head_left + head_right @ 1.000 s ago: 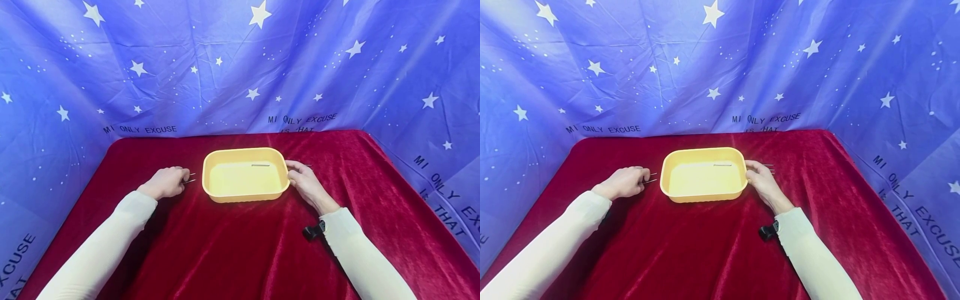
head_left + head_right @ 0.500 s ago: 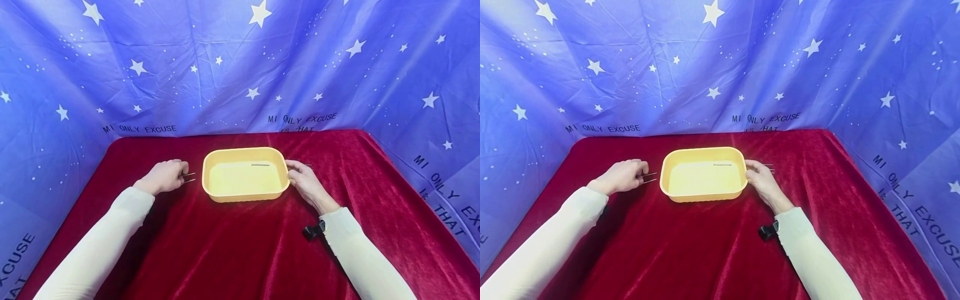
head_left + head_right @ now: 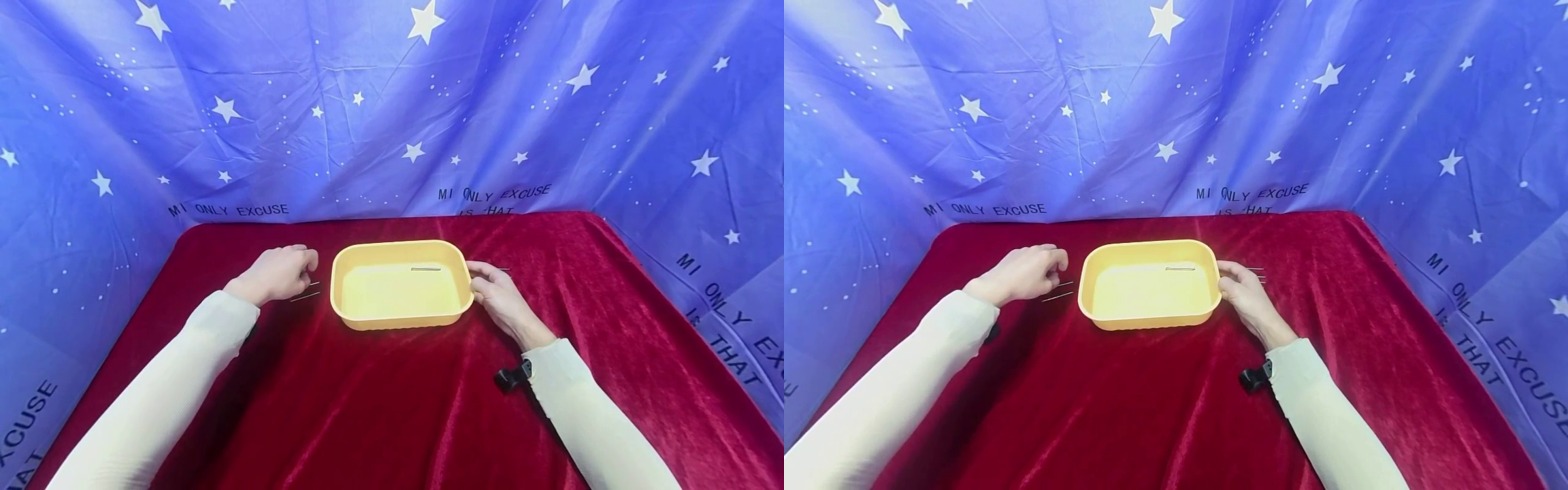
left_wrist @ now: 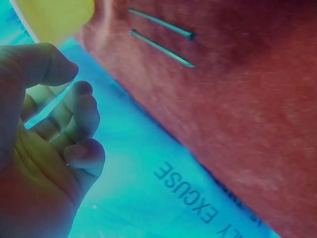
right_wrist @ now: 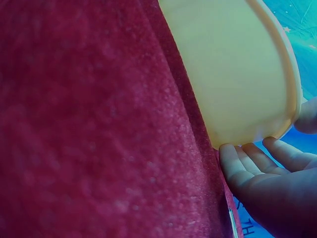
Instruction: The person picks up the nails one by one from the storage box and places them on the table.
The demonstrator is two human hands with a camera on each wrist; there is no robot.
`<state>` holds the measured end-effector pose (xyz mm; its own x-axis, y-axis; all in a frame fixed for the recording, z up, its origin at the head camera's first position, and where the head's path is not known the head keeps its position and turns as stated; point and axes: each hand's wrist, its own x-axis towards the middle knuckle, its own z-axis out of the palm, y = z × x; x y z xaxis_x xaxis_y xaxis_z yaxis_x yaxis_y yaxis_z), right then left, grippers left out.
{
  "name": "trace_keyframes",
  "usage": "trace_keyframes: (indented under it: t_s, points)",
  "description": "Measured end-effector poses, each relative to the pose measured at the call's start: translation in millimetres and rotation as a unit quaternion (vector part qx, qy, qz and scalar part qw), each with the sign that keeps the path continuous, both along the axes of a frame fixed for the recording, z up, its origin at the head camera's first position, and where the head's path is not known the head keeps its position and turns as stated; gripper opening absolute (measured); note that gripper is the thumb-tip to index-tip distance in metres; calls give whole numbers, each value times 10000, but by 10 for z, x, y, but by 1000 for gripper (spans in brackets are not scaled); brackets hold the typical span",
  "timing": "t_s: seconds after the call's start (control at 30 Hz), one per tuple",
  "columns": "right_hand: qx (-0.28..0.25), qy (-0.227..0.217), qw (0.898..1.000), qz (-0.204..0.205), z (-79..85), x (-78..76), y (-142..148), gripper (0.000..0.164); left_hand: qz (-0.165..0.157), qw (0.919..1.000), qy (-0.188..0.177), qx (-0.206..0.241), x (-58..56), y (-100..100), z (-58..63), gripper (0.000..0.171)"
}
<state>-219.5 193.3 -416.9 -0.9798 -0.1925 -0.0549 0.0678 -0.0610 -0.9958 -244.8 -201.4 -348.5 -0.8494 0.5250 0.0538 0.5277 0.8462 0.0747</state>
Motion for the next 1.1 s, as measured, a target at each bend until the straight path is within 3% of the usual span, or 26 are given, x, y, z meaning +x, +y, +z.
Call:
trace_keyframes:
  t_s: [0.43,0.8,1.1]
  points:
    - [-81,28,10000,5,-9,4,-2,54,-267,9993,259,15,-74,285,160,17]
    - [-72,41,10000,4,1,-1,-1,55,-424,9987,147,-221,-106,583,278,22]
    - [-55,0,10000,2,-11,-6,7,55,-590,9976,255,-241,-157,769,367,23]
